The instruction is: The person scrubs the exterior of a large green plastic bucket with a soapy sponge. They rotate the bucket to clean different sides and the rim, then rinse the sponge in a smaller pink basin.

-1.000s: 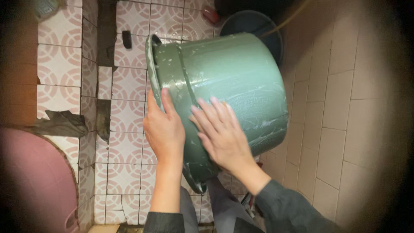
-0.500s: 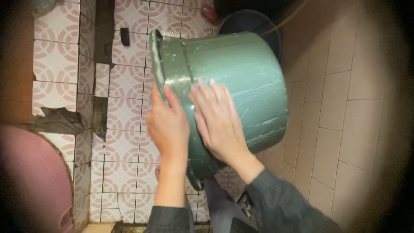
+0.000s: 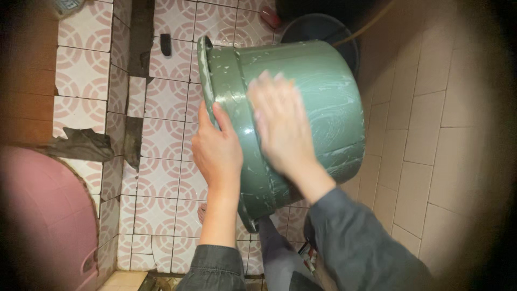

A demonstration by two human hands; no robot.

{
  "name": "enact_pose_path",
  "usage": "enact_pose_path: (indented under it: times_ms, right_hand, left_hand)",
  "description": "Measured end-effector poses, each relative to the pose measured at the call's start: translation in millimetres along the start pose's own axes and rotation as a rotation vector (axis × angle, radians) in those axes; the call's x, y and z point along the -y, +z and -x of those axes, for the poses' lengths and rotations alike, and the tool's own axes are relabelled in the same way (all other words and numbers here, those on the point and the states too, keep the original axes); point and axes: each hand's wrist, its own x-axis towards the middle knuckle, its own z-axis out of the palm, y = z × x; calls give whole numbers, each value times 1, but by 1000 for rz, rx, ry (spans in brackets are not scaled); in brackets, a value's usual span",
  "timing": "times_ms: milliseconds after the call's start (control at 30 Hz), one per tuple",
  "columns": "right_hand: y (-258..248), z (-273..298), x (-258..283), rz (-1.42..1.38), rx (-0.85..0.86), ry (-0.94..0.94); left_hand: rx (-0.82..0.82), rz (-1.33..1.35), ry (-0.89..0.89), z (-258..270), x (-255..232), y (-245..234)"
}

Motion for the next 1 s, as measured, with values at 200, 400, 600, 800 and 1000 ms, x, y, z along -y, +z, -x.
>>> enact_pose_path:
  times_ms: [200, 400, 600, 800, 1000]
  right_hand:
    - [-32, 42, -1, 65, 45, -60]
    - [-9, -47, -13, 134, -44, 167]
    - [-13, 34, 45, -138, 106, -174]
    - [5, 14, 32, -129, 60, -202]
    - [6, -41, 37, -240, 47, -121]
  left_hand:
    - [-33, -29, -39, -4, 10, -6]
    - [-58, -14, 44, 2, 8, 10]
    - [78, -5, -153, -7, 24, -7]
    - [107, 115, -145, -6, 31, -8]
    - [71, 134, -100, -1, 22, -6]
